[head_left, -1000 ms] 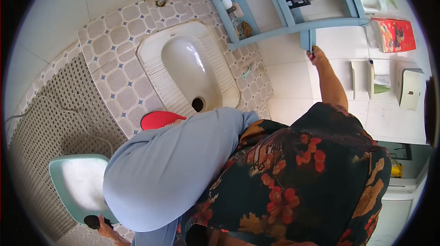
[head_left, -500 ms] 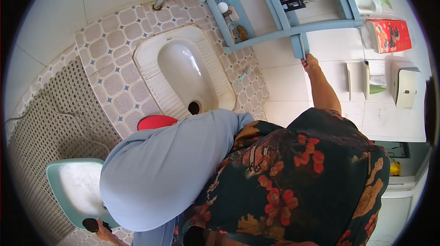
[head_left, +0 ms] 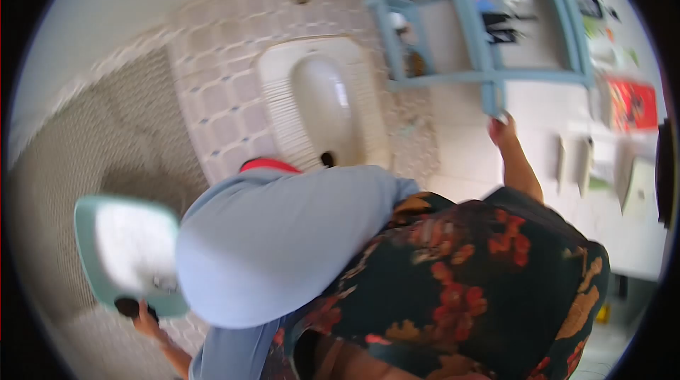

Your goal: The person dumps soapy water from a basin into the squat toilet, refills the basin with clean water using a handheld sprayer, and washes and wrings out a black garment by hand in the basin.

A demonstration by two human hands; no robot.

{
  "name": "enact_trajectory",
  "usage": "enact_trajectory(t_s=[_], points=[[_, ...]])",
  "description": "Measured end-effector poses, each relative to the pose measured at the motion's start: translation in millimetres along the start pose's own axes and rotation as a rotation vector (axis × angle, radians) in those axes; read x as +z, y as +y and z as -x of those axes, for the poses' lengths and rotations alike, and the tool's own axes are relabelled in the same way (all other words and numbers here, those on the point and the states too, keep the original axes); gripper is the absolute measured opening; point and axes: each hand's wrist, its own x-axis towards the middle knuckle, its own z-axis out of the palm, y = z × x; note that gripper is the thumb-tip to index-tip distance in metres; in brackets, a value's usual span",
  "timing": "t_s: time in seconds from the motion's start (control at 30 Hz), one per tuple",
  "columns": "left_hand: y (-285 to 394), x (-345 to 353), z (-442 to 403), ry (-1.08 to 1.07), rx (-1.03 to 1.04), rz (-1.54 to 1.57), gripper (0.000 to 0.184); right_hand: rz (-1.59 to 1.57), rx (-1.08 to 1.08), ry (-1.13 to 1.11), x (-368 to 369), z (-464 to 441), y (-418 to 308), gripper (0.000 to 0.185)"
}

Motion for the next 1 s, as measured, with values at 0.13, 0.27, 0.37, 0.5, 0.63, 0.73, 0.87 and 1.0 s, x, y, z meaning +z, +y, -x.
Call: enact_trajectory(t_s=[0.13, 0.27, 0.37, 0.5, 0.63, 0.73, 0.87, 1.0], points=[[44, 16, 48, 0.053, -0.032, 0.312, 0.017, 0.144, 0.16, 0.194, -22, 27, 55, 0.058], [60, 10, 66, 0.042, -0.016, 0.41, 0.013, 0.797, 0.292, -0.25, 100, 56, 127, 0.035], [64, 8, 55, 0.06, -0.033, 0.47, 0.02, 1.164, 0.018, -0.739, 226, 69, 180, 0.031], [60, 13, 71, 0.068, -0.045, 0.556, 0.029, 1.266, -0.334, -1.27, 392, 144, 251, 0.027], [57, 27, 87, 0.126, -0.004, 0.728, 0.028, 1.229, -0.589, -1.746, 498, 276, 306, 0.016], [63, 34, 102, 0.152, -0.031, 0.716, 0.028, 1.148, -0.741, -2.037, 530, 363, 359, 0.02], [83, 47, 121, 0.218, 0.045, 0.84, 0.031, 0.907, -1.081, -2.39, 519, 450, 434, 0.037], [89, 50, 120, 0.27, 0.07, 0.783, 0.035, 1.107, -1.054, -2.475, 497, 495, 469, 0.045]])
